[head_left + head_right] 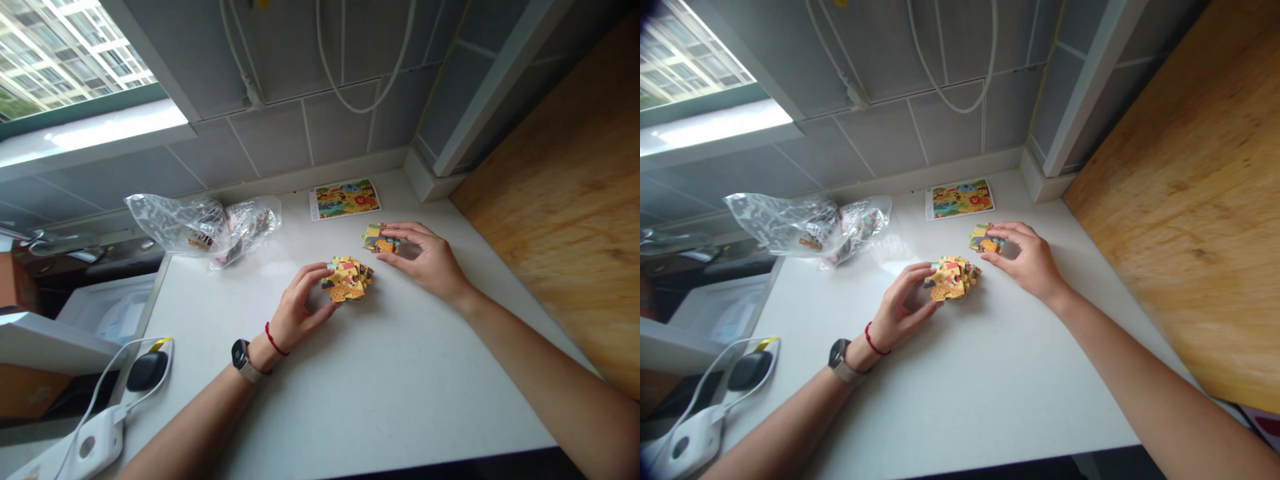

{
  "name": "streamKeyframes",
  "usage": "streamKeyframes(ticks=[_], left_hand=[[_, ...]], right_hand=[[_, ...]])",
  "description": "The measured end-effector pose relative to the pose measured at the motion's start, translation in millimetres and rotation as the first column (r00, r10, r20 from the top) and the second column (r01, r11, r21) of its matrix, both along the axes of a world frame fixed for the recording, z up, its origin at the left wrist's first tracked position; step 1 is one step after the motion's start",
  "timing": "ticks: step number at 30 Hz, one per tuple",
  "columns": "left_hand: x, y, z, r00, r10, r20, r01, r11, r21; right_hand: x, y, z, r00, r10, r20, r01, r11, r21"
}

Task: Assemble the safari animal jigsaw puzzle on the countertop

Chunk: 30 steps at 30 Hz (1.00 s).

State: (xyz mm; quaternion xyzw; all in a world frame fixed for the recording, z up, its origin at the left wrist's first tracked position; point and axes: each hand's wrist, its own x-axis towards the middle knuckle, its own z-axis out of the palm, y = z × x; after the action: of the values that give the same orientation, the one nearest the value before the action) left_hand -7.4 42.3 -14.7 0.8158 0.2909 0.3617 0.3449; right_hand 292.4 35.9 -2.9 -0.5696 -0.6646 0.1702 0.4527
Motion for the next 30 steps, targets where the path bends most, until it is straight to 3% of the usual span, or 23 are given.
streamKeyframes(ticks=[5, 9, 14, 18, 24, 30], left_hand=[[0, 0, -2.7, 0.999, -0.040, -0.008, 0.040, 0.999, -0.017], [-1, 0, -6.6, 1.000, -0.022, 0.014, 0.023, 0.999, -0.037], [-2, 0, -7.6, 1.000, -0.007, 0.017, 0.007, 1.000, -0.018], [-3, -1, -5.3, 1.000, 0.003, 0.005, -0.003, 1.000, 0.011], [-3, -1, -4.2, 0.999, -0.036, -0.001, 0.036, 0.998, 0.058], [-4, -1, -3.9, 0.999, -0.040, 0.004, 0.039, 0.998, 0.045]], right_hand=[[1, 2, -16.6, 0.979, 0.026, 0.200, -0.015, 0.998, -0.058], [-5, -4, -8.5, 0.974, 0.034, 0.222, -0.031, 0.999, -0.016], [-21, -18, 13.1, 0.936, 0.287, 0.206, -0.295, 0.955, 0.012], [-36, -27, 13.7, 0.869, 0.437, 0.233, -0.448, 0.894, -0.003], [-41, -30, 7.1, 0.863, 0.444, 0.243, -0.463, 0.886, 0.028], [-38, -33, 4.4, 0.849, 0.458, 0.262, -0.465, 0.884, -0.039]])
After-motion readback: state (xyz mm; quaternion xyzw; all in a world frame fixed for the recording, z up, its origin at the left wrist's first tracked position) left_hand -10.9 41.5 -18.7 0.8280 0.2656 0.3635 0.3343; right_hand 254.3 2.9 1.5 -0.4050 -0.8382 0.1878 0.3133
